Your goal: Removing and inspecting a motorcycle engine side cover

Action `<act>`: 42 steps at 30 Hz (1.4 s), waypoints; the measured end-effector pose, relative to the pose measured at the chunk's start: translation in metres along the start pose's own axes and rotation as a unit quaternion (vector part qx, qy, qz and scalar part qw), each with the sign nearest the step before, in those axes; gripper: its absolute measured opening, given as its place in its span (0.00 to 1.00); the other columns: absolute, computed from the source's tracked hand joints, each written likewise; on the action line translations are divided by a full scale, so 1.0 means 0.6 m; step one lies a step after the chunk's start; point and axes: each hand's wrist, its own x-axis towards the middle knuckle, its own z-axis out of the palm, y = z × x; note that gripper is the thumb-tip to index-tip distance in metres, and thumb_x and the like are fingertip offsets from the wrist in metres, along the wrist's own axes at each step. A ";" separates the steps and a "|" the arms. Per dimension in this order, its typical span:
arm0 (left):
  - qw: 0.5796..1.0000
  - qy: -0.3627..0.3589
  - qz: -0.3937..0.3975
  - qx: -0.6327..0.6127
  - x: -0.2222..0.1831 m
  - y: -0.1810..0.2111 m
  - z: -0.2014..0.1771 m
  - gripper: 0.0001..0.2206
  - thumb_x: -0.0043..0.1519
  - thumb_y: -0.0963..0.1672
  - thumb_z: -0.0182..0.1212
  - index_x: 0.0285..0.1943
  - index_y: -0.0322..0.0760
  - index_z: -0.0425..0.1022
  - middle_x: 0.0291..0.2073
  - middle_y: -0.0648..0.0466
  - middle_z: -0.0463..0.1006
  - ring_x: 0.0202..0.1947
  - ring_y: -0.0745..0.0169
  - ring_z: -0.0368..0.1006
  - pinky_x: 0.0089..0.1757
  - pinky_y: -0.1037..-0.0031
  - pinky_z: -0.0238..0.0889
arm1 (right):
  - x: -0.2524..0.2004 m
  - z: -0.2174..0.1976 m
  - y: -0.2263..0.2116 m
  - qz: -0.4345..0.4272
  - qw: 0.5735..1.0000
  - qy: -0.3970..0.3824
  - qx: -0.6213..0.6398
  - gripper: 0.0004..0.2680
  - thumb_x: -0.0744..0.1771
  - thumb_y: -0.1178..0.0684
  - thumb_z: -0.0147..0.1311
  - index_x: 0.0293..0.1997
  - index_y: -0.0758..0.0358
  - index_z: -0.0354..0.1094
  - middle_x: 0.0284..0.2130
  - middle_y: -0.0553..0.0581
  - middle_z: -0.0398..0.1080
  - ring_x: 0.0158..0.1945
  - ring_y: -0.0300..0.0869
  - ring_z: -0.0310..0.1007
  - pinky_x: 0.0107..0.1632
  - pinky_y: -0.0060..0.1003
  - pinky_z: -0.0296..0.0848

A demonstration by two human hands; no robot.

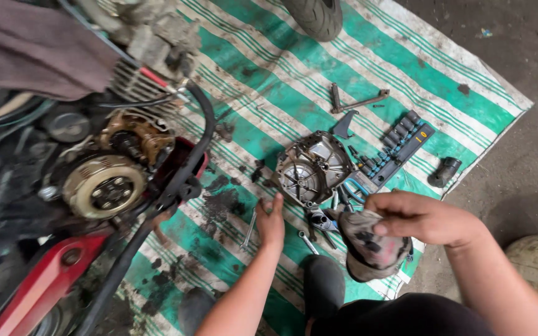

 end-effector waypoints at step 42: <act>0.962 -0.063 0.229 0.133 -0.371 0.296 -0.493 0.18 0.69 0.51 0.64 0.60 0.37 0.74 0.54 0.44 0.81 0.53 0.44 0.80 0.52 0.55 0.73 | 0.119 0.480 -0.026 0.031 0.926 0.357 0.118 0.17 0.73 0.58 0.47 0.70 0.75 0.73 0.52 0.68 0.82 0.52 0.50 0.78 0.61 0.44 0.72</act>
